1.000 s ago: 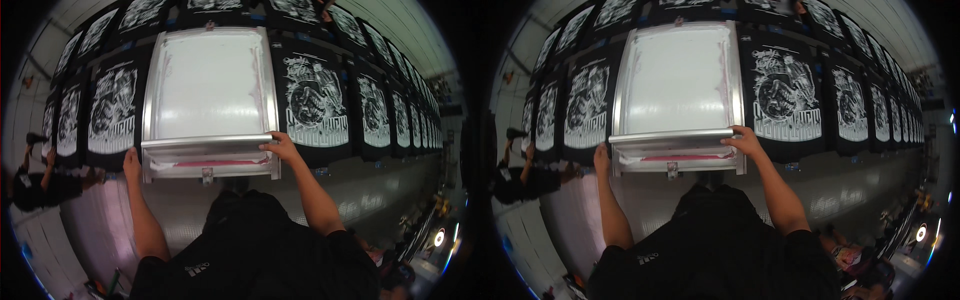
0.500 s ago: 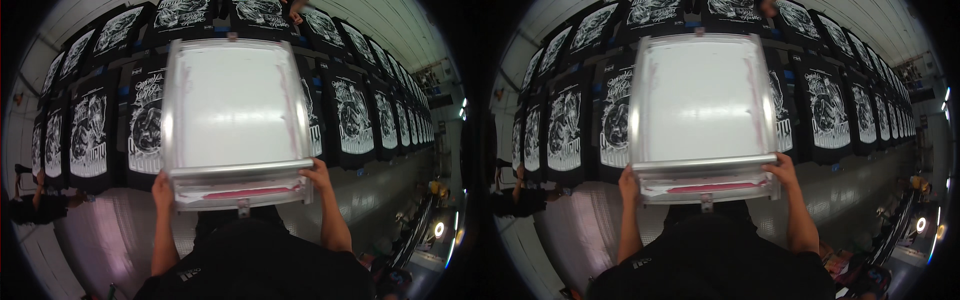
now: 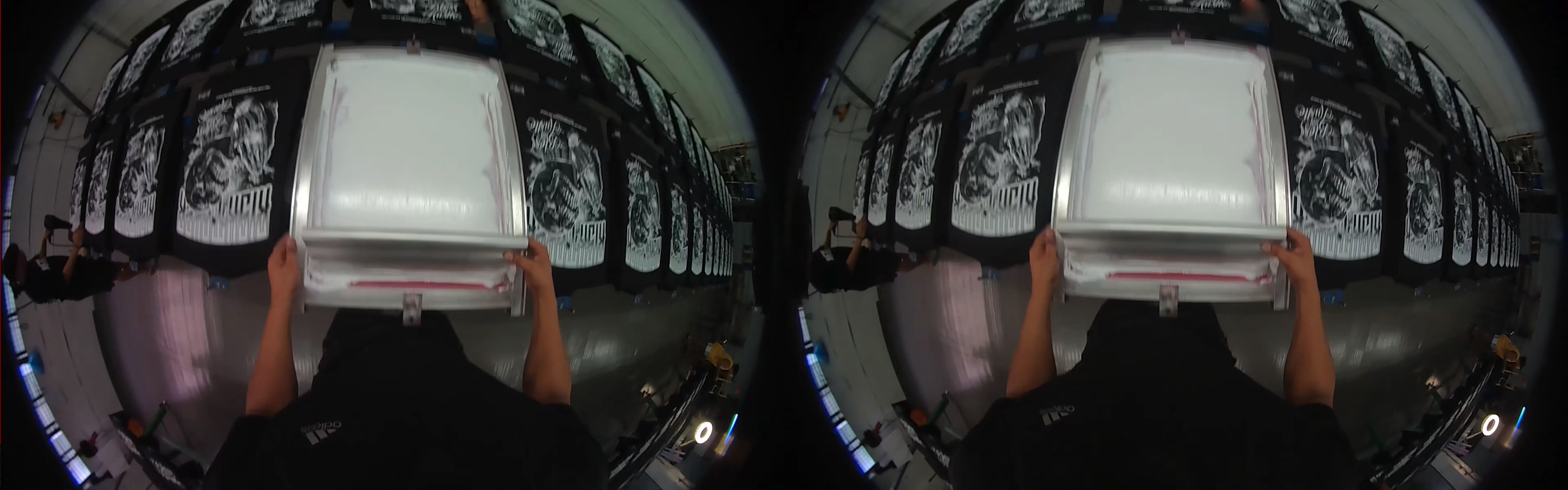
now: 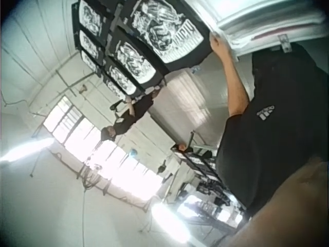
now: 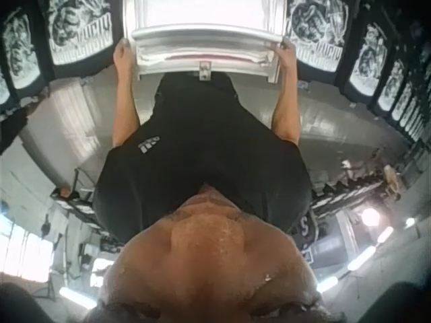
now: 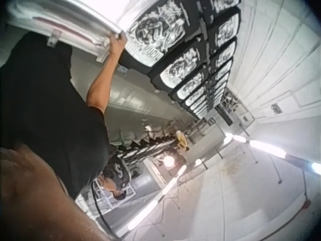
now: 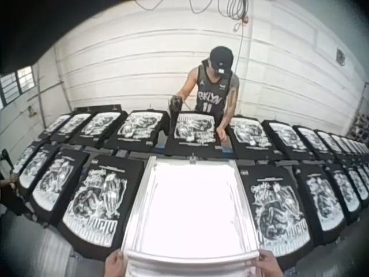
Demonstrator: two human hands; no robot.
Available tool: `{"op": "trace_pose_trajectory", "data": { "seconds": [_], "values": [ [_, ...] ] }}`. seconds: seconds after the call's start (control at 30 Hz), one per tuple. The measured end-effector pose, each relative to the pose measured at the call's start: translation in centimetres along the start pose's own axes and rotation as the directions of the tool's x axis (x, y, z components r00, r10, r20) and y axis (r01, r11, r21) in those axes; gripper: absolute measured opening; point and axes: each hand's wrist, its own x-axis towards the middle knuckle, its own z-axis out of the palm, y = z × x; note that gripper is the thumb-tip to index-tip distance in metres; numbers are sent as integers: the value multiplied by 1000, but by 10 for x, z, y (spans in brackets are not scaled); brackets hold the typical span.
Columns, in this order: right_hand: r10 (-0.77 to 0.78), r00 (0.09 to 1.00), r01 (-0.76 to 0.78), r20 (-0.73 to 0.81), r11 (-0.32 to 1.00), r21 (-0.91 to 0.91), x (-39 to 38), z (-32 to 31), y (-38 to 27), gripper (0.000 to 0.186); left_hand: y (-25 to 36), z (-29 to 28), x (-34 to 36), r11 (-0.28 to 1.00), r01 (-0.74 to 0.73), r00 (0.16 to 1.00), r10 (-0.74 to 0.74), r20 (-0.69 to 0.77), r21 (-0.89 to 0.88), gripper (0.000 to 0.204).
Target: Manually screen printing white ink onto black t-shirts using a squeegee and screen frame.
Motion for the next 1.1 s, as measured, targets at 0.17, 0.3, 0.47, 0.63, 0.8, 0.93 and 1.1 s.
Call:
{"op": "trace_pose_trajectory", "data": {
  "seconds": [0.17,0.3,0.47,0.63,0.8,0.93,1.1],
  "values": [
    [-44,997,46,61,998,-32,20,-6,6,38,14,8,14,998,65,998,-65,28,-19,54],
    [-12,997,9,77,999,33,23,10,11,36,7,9,30,985,79,997,-77,23,-150,51],
    [-19,997,13,69,997,80,12,23,15,37,-11,2,33,980,61,997,-50,65,-187,51],
    [-15,998,9,60,995,97,11,23,19,37,-12,2,31,979,20,998,-6,69,-203,52],
    [-54,997,48,58,994,99,13,23,20,35,-18,1,31,994,-4,999,10,51,-113,54],
    [-1,998,-4,58,996,88,9,20,24,35,-15,-1,26,990,24,996,-12,93,-136,49],
    [-21,999,16,50,996,89,15,23,19,34,-6,1,31,992,52,996,-42,84,-111,50]
  ]
}}
